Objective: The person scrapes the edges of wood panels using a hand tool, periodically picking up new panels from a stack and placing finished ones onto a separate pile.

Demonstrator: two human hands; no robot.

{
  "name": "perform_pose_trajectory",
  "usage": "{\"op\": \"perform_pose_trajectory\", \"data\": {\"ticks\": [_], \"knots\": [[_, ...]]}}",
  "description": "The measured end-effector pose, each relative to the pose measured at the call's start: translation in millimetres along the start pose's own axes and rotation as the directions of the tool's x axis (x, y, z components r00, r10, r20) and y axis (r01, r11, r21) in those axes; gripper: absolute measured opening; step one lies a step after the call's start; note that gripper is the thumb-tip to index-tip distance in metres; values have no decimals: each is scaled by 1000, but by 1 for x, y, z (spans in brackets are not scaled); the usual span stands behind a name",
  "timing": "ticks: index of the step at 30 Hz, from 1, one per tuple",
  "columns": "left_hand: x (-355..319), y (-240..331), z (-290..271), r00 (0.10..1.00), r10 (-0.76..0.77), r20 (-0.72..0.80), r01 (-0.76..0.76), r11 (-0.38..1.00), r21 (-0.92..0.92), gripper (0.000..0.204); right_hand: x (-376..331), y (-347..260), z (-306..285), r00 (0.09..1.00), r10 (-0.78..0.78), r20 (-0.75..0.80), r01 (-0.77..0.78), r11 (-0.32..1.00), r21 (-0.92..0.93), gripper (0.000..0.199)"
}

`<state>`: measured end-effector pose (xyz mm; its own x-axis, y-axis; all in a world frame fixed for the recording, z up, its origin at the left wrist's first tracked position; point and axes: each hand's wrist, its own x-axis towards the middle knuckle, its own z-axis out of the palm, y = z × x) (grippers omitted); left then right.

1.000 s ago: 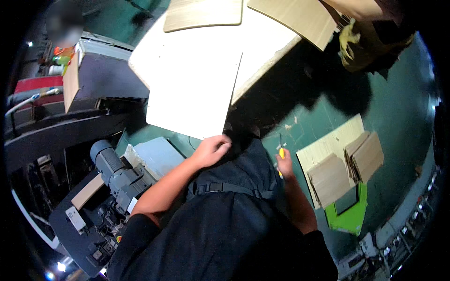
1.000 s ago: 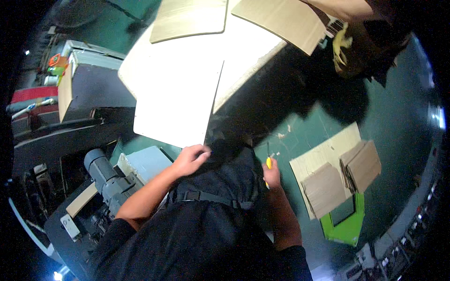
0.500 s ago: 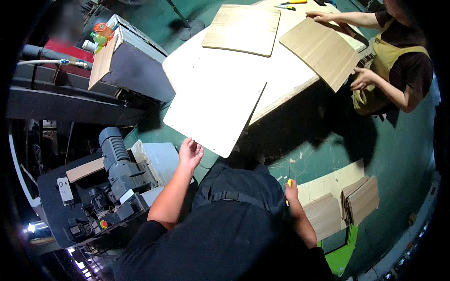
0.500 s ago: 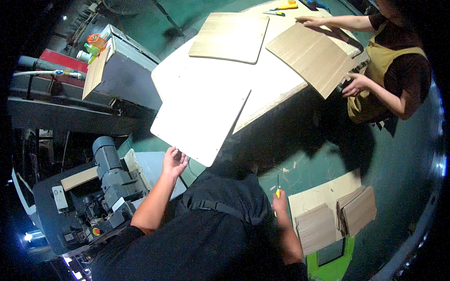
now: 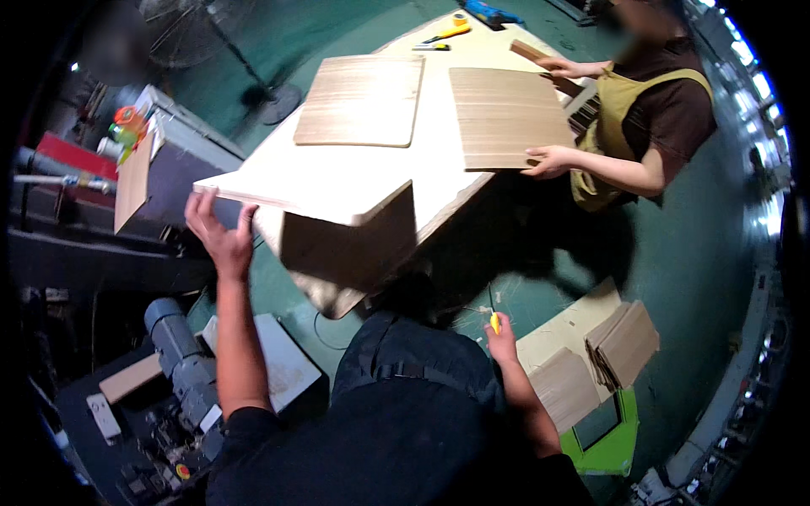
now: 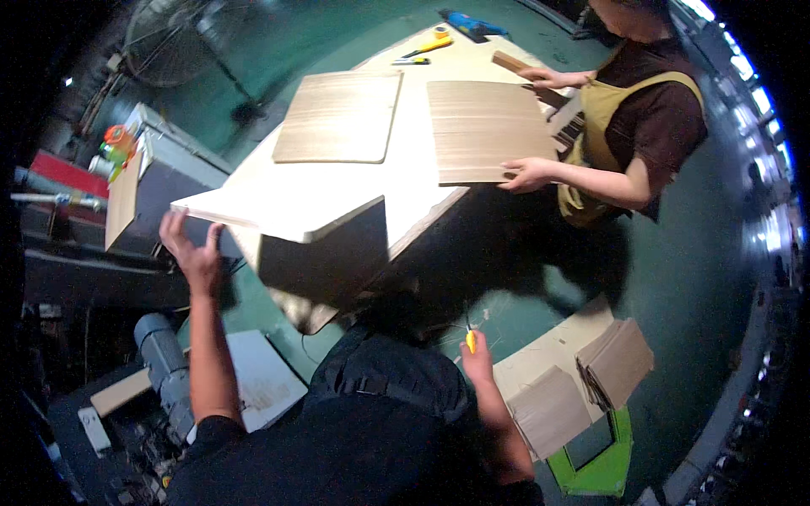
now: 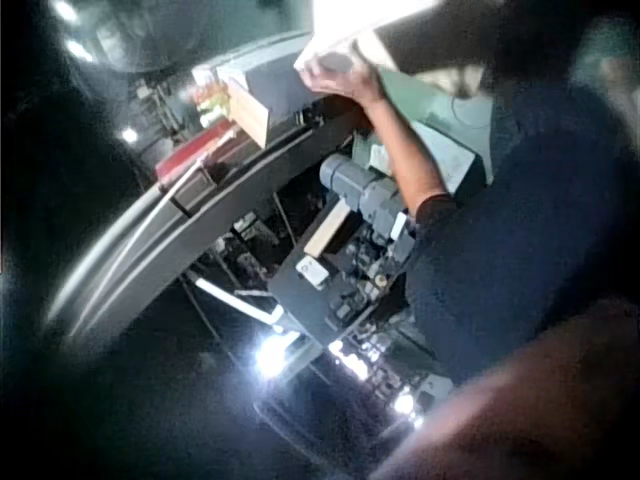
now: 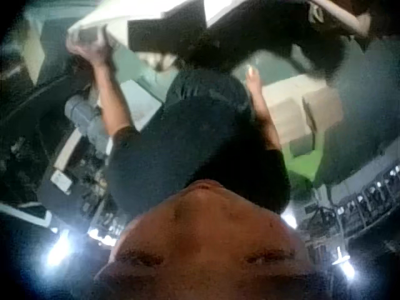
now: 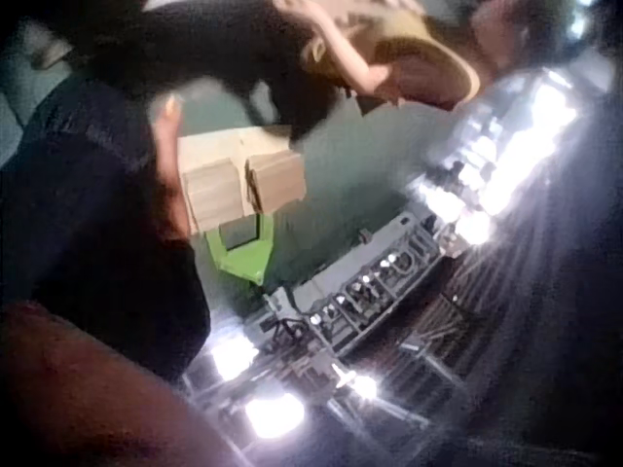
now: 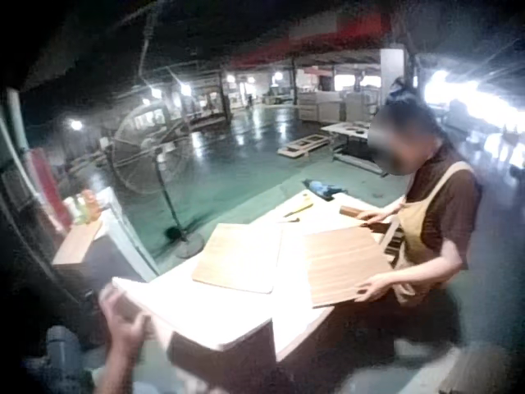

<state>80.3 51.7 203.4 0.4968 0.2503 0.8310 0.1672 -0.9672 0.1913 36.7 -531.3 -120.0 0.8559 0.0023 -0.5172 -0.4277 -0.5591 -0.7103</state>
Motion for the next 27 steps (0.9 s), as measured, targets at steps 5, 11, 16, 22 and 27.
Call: {"op": "perform_pose_trajectory", "data": {"ticks": [5, 11, 16, 22, 27], "knots": [[117, -20, 88, 861, 345, 374, -323, 939, -122, 24, 3, 3, -20, 997, 1, -73, -5, 998, -58, 49], [213, -9, 257, 869, 318, 378, -273, 947, -169, 32, 9, -15, -58, 968, -132, -215, 111, 988, -110, 46], [239, 18, 409, 758, 214, 616, -188, 976, -108, 49, 3, 13, -84, 919, 358, -166, -365, 931, -17, 47], [232, -7, 548, 612, 54, 789, -66, 998, -17, 59, -59, -13, -78, 847, 504, -170, -490, 863, 120, 36], [208, -26, 609, 632, 4, 775, -22, 1000, 13, 53, -70, -39, -84, 700, 707, -99, -646, 686, 334, 35]]}}
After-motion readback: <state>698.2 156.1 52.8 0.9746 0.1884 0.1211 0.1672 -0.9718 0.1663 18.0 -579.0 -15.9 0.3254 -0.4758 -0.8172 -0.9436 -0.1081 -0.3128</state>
